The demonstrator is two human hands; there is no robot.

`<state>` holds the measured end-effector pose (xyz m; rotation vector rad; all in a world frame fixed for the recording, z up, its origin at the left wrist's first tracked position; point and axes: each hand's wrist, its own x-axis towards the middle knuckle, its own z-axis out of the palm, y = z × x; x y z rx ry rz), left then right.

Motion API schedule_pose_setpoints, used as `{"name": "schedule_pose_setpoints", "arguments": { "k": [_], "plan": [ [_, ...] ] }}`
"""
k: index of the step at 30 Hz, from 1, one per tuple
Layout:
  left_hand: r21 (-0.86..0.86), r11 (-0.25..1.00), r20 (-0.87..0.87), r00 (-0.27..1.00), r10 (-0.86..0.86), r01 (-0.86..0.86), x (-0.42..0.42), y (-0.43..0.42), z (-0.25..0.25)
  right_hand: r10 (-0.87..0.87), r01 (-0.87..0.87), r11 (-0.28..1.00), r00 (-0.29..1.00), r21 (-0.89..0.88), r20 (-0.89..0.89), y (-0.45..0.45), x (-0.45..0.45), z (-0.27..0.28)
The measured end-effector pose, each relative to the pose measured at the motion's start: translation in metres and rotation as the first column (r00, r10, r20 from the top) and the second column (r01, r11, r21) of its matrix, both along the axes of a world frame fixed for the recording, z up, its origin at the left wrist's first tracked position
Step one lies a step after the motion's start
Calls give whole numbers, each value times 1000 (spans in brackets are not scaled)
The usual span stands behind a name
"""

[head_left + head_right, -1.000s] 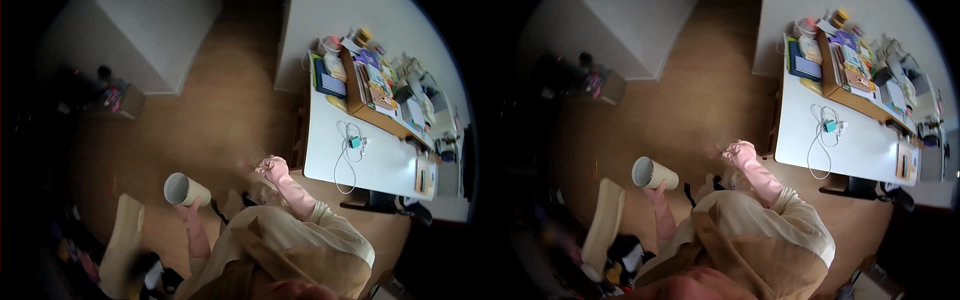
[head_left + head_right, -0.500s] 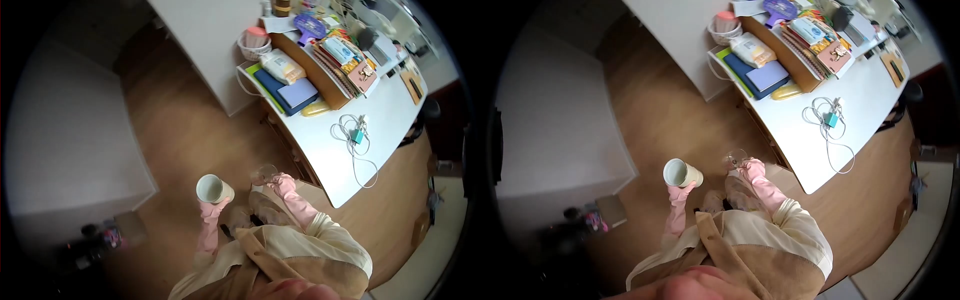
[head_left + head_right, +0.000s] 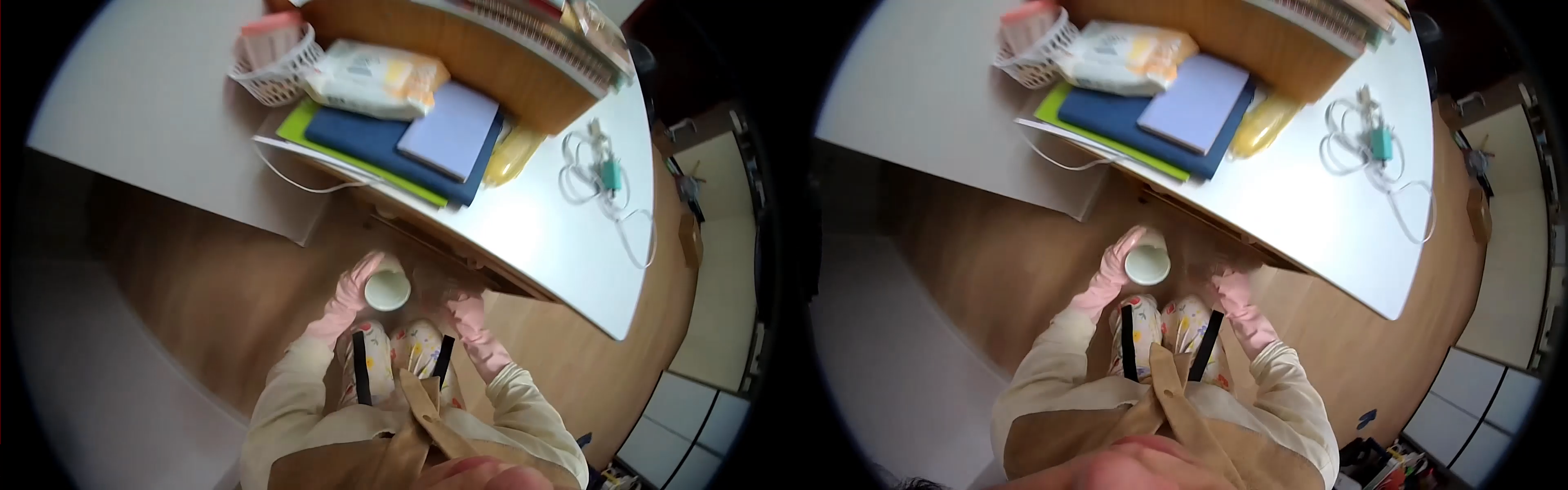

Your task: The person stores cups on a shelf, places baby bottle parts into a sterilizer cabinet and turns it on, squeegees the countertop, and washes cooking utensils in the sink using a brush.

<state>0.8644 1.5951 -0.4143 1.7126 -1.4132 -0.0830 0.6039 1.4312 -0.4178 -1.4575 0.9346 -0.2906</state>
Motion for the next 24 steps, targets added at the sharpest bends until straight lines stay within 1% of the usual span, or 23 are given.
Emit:
{"name": "schedule_pose_setpoints", "arguments": {
  "k": [2, 3, 4, 5, 6, 7, 8, 9, 10, 11, 12, 13, 15, 18, 19, 20, 22, 23, 24],
  "plan": [
    [105, 994, -80, 997, -5, 13, 5, -15, -37, -167, 146, 981, 972, 130, 167, 7, 3, -47],
    [148, 988, -125, 992, -14, 33, 8, -24, -55, 11, 3, 964, 999, -266, 50, 0, -3, -71],
    [191, 980, -169, 985, -20, 53, 11, -33, -72, 31, -3, 950, 996, -312, 83, 0, -6, -91],
    [132, 989, -205, 978, -39, 67, 11, -42, -90, 53, -8, 933, 992, -359, 116, -1, -9, -111],
    [112, 991, -246, 968, -42, 72, 11, -54, -104, -91, 123, 990, 934, -70, 346, -5, -4, -127],
    [91, 993, -287, 957, -47, 76, 10, -65, -118, -279, 177, 955, 810, 238, 515, -12, 5, -139],
    [111, 991, -331, 943, -38, 79, 7, -76, -132, -177, 215, 976, 862, -26, 476, -18, 6, -148],
    [136, 987, -368, 929, -27, 83, 9, -87, -140, -119, 249, 919, 914, -306, 387, -23, 10, -152],
    [68, 996, -352, 936, -31, 59, 13, -100, -174, -126, 274, 794, 948, -543, 294, -29, 13, -154],
    [-4, 999, -334, 942, -36, 37, 19, -118, -226, -110, 149, 556, 988, -818, 105, -29, 20, -115],
    [-69, 997, -319, 946, -56, 36, 17, -131, -240, -146, 56, 412, 989, -909, -6, -32, 23, -108],
    [-133, 990, -300, 951, -75, 36, 12, -144, -231, -208, -42, 255, 973, -966, -97, -35, 27, -103],
    [-221, 972, -258, 957, -130, 72, -2, -156, -209, -287, -34, 270, 951, -962, -114, -40, 33, -125],
    [-69, 998, -431, 902, -38, 9, -8, -175, -212, -424, -145, 351, 856, -925, -295, -56, 53, -148],
    [-11, 999, -443, 896, -34, 33, -2, -182, -219, -443, -168, 406, 824, -898, -355, -64, 58, -157],
    [-1, 999, -475, 879, -43, 48, -1, -185, -224, -455, -188, 464, 788, -866, -414, -71, 64, -168],
    [5, 997, -530, 846, -62, 76, -2, -197, -234, -474, -250, 523, 709, -815, -522, -80, 73, -173],
    [139, 990, -554, 830, 60, 21, -4, -206, -244, -489, -295, 526, 662, -798, -568, -84, 77, -173],
    [121, 993, -529, 847, 51, 16, -4, -210, -248, -477, -337, 588, 590, -735, -652, -87, 83, -170]
  ]
}}
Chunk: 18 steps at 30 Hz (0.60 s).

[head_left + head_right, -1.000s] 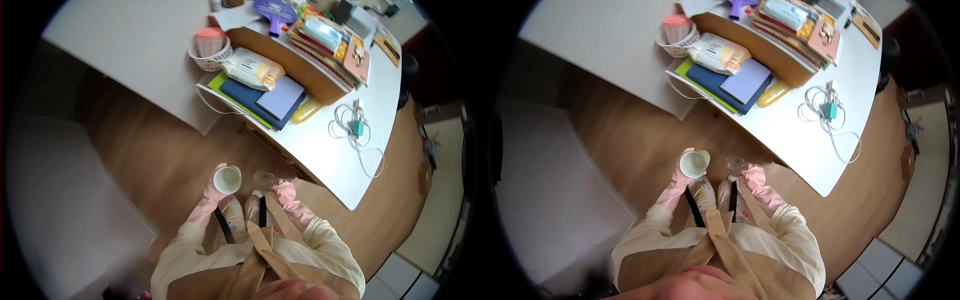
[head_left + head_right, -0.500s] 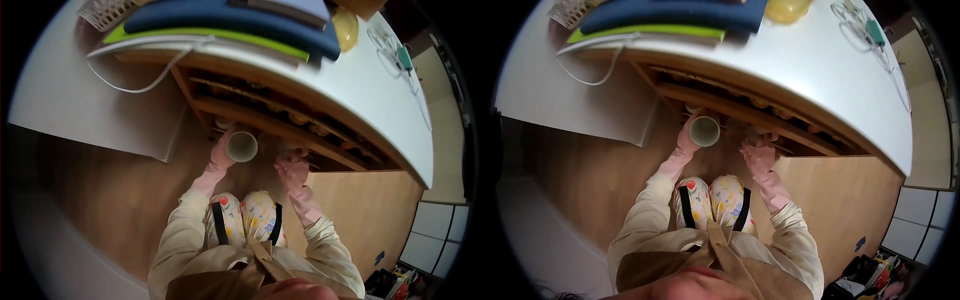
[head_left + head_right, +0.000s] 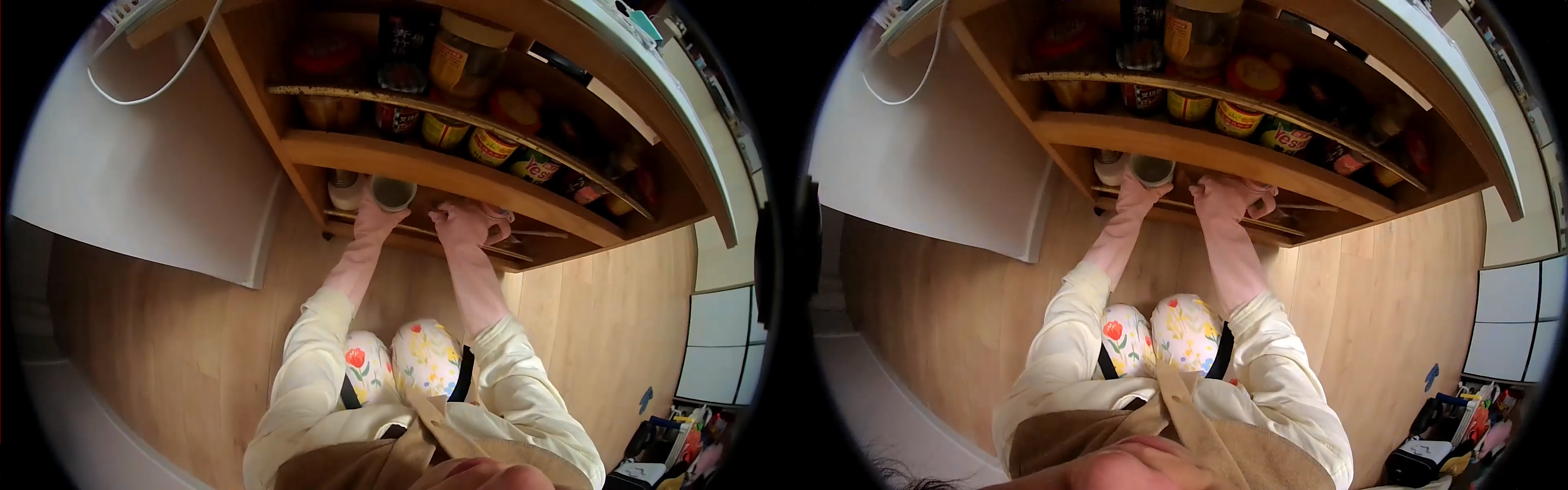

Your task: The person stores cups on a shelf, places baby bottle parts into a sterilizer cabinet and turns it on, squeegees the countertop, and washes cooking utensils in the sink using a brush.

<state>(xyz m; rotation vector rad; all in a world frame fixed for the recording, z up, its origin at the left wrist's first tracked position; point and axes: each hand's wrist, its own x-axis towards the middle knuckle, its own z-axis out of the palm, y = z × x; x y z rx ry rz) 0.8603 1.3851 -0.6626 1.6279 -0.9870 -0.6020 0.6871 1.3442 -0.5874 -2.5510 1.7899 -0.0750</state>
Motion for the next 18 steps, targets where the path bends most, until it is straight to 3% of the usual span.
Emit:
{"name": "schedule_pose_setpoints", "arguments": {
  "k": [2, 5, 8, 11, 15, 18],
  "plan": [
    [44, 999, 54, 998, 20, -22, 1, -7, -11, -55, 78, 989, 981, 122, -187, -6, 13, 5],
    [176, 983, 134, 991, 26, -49, -1, -15, -20, 34, -34, 982, 999, 188, 1, -26, 9, -52],
    [260, 963, 237, 972, 10, -73, -9, -8, -3, -30, 1, 985, 986, 174, 164, -20, 8, -71],
    [369, 907, 385, 922, 48, -201, -19, -5, -9, -53, 26, 991, 975, 128, 216, -9, 5, -75],
    [441, 876, 394, 919, 6, -195, -20, -4, 1, -39, 17, 995, 972, 94, 233, -6, 3, -81],
    [628, 774, 361, 912, -194, -85, -15, -6, 18, 7, -30, 996, 965, 84, 264, -7, 1, -82]
  ]
}}
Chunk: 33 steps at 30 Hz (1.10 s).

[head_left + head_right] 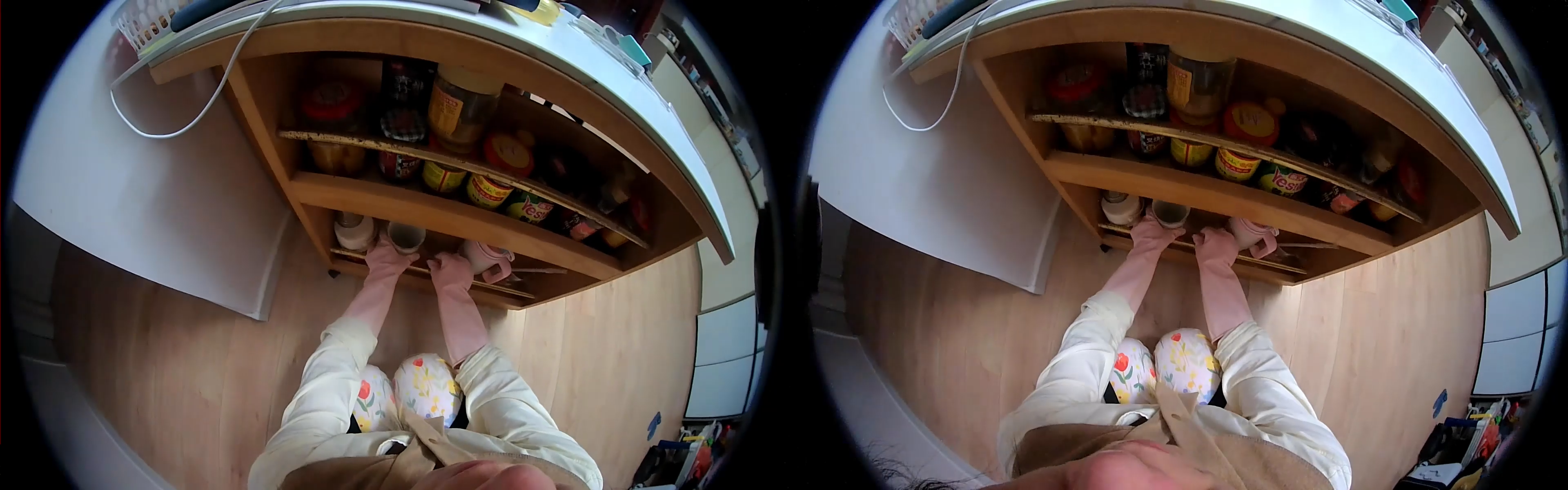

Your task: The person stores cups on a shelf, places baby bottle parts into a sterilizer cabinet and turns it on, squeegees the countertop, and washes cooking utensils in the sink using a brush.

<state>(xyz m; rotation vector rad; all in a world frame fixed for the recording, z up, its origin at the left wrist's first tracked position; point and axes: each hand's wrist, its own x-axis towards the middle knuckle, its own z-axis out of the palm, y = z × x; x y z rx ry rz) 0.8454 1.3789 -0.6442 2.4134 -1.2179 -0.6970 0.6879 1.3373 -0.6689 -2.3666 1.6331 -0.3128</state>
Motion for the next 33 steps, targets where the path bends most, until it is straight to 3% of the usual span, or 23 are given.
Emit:
{"name": "schedule_pose_setpoints", "arguments": {
  "k": [2, 4, 5, 6, 7, 8, 9, 11, 14, 15, 17, 20, 22, 24, 26, 27, 28, 29, 31, 33],
  "plan": [
    [63, 998, -3, 1000, -19, 19, 8, -10, -24, 14, -14, 1000, 1000, -18, 14, 4, -2, 2],
    [104, 994, -125, 992, -29, 42, 12, -5, 1, 27, -27, 999, 999, -30, 30, 5, -2, 9],
    [179, 982, -104, 994, -39, 58, 12, -5, 15, 36, -33, 996, 999, -79, 38, 8, -2, 15],
    [144, 987, -148, 988, -47, 69, 19, 0, 4, 42, -36, 992, 998, -123, 47, 13, -3, 26],
    [8, 1000, -78, 997, -16, 16, 19, 11, 7, 50, -36, 973, 997, -230, 54, 18, -7, 32],
    [-128, 992, -15, 1000, 20, -22, 16, 27, 9, 42, -32, 980, 998, -195, 47, 26, -12, 47],
    [-248, 967, -110, 993, 34, -61, 15, 41, -5, 33, -27, 987, 999, -160, 40, 33, -17, 63],
    [-175, 983, -176, 984, 30, -62, 13, 71, 22, 13, -16, 994, 1000, 106, 26, 53, -29, 129],
    [251, 966, -74, 996, -41, 58, 0, 122, 110, 90, -93, 958, 996, 273, 25, 84, -72, 207],
    [317, 945, -109, 993, -50, 82, -7, 140, 145, 127, -118, 932, 992, 342, -3, 89, -91, 235],
    [376, 920, -253, 967, -17, 115, -22, 170, 201, 44, -6, 863, 997, 505, -62, 106, -138, 294],
    [491, 818, -335, 932, -139, 299, -60, 186, 315, -302, 268, 771, 953, 577, -40, 137, -218, 360],
    [429, 849, -460, 883, -89, 309, -100, 190, 364, -509, 424, 671, 860, 608, -39, 154, -265, 426],
    [295, 888, -538, 829, -151, 353, -143, 181, 418, -706, 557, 561, 708, 613, 2, 167, -309, 496],
    [89, 888, -450, 813, -369, 452, -191, 152, 468, -856, 662, 463, 506, 590, 105, 168, -354, 537],
    [-21, 836, -308, 792, -527, 549, -217, 128, 509, -899, 696, 424, 400, 580, 177, 163, -379, 553],
    [-162, 775, -164, 758, -631, 610, -245, 106, 546, -891, 755, 455, 381, 473, 248, 162, -406, 555],
    [-280, 691, 15, 723, -690, 666, -272, 85, 582, -873, 806, 473, 375, 355, 313, 162, -434, 557],
    [-451, 555, 240, 694, -678, 699, -327, 38, 600, -783, 835, 551, 526, -22, 332, 158, -488, 571],
    [-465, 507, 385, 681, -623, 726, -390, -15, 621, -763, 791, 576, 611, -208, 212, 135, -535, 638]
  ]
}}
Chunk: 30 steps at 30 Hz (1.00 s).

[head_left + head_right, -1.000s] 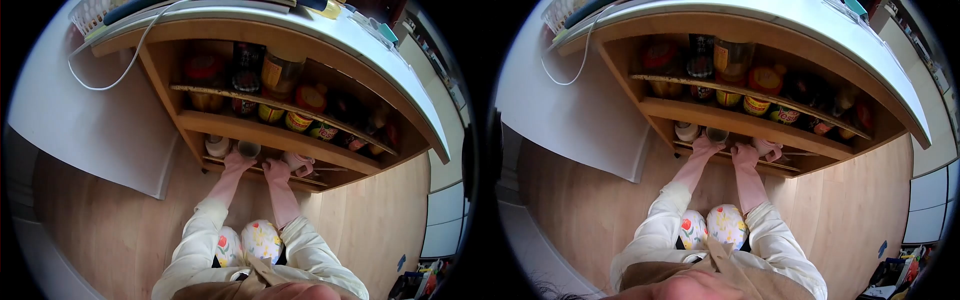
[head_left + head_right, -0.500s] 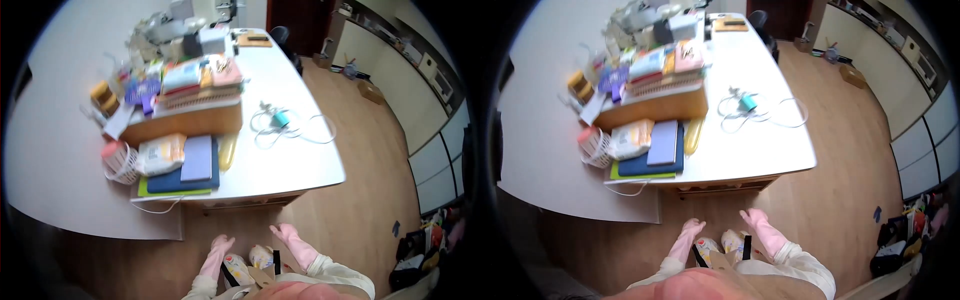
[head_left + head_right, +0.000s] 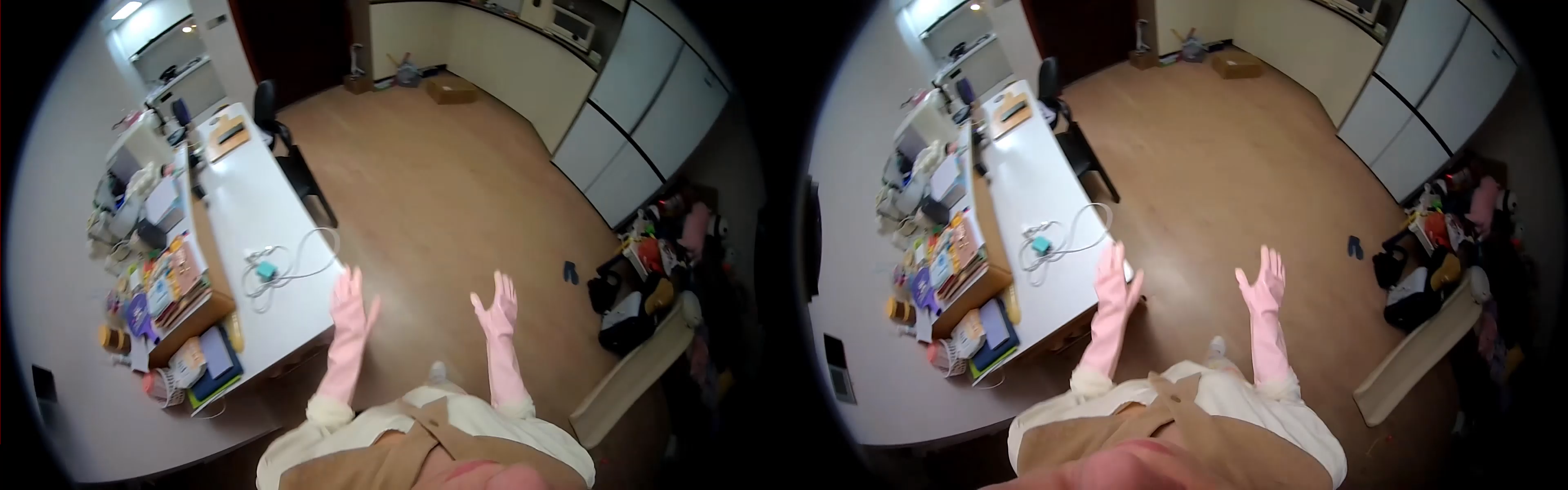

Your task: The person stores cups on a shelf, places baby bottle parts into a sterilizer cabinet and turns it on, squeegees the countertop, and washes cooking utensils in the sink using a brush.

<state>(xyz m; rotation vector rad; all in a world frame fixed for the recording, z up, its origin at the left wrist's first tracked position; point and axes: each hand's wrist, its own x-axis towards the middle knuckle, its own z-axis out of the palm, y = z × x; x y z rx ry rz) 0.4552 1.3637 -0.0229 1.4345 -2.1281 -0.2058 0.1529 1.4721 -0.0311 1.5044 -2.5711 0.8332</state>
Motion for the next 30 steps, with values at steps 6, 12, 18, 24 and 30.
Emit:
{"name": "schedule_pose_setpoints", "arguments": {
  "k": [6, 12, 18, 24, 30],
  "plan": [
    [-93, 996, 7, 1000, 15, -15, -162, -98, 73, 17, 35, 971, 976, 235, -216, -65, -104, 114],
    [-145, 989, 10, 999, -38, 39, -241, -193, 50, 130, -100, 980, 976, 170, -175, -200, -171, 70],
    [-88, 995, 94, 994, 48, -39, -273, -331, 44, 263, -232, 959, 942, 166, -207, -365, -212, 67],
    [-78, 993, 118, 988, 97, -88, -304, -505, 65, 280, -275, 960, 923, 57, -262, -534, -289, 91],
    [-163, 985, 96, 992, 77, -61, -339, -680, 42, 357, -384, 922, 892, -50, -276, -708, -322, 75]
  ]
}}
